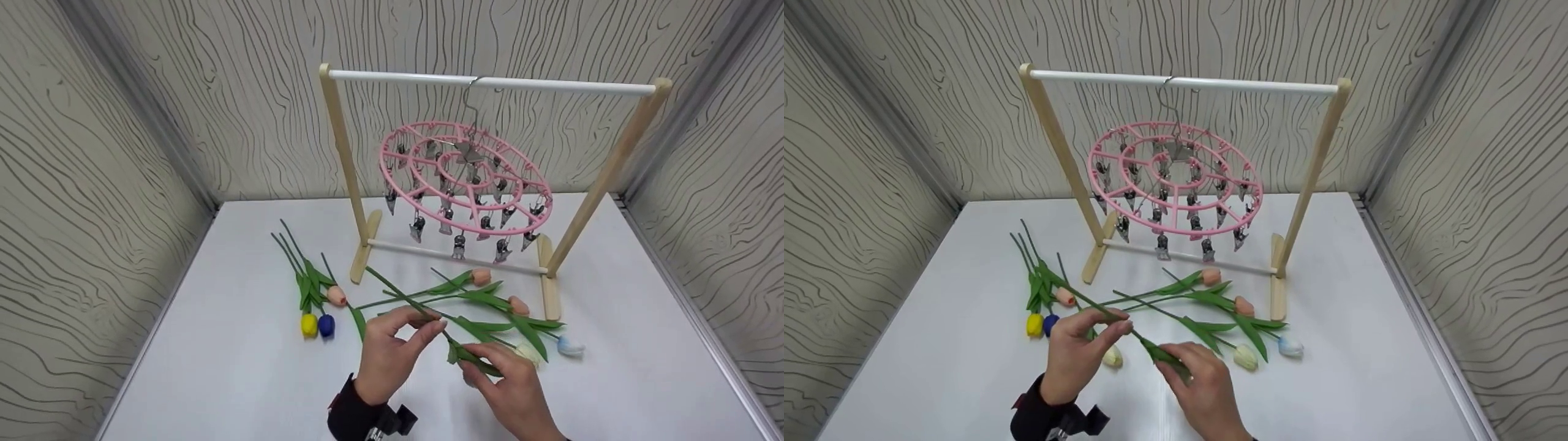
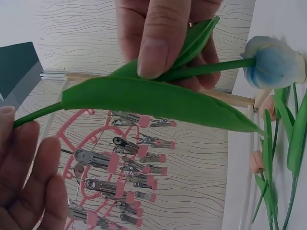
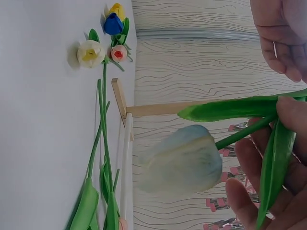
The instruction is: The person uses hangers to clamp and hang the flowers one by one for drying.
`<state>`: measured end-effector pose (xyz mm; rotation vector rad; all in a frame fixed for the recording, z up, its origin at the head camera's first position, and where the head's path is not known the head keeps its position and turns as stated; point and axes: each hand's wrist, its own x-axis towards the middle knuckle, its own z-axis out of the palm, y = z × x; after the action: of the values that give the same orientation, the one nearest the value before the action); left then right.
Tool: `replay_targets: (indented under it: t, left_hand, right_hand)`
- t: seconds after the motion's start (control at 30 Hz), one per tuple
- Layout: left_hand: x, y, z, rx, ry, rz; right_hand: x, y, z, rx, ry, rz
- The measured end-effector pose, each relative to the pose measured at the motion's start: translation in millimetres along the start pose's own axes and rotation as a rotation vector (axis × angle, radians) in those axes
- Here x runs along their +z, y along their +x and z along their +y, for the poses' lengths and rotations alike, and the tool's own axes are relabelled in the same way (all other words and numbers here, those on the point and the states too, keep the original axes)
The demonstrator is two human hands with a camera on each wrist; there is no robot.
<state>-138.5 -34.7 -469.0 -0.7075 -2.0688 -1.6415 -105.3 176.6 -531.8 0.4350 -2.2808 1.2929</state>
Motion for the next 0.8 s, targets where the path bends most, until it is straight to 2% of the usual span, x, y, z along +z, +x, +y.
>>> replay_targets:
  t: [0.13, 0.37, 0.5, 0.6, 0.8]
  left_hand:
    - [-0.4, 0.4, 0.2, -0.015, 0.015, -0.003]
    - [-1.4, -1.5, -2.0, -0.040, 0.057, 0.002]
    - [-3.1, -0.7, -1.8, -0.035, 0.064, 0.005]
    - [-5.7, 4.2, -4.1, -0.002, 0.080, 0.002]
    - [-13.5, 26.3, -8.9, 0.111, 0.094, -0.027]
  right_hand:
    - [2.6, -1.3, 3.1, -0.014, 0.045, -0.026]
    - [-5.7, 0.9, 1.6, 0.116, 0.047, -0.167]
    - [-7.6, 5.4, 1.0, 0.122, 0.015, -0.205]
    - [-8.0, 13.5, -2.5, 0.106, 0.017, -0.148]
    - [-17.3, 52.1, -11.8, -0.057, -0.013, 0.067]
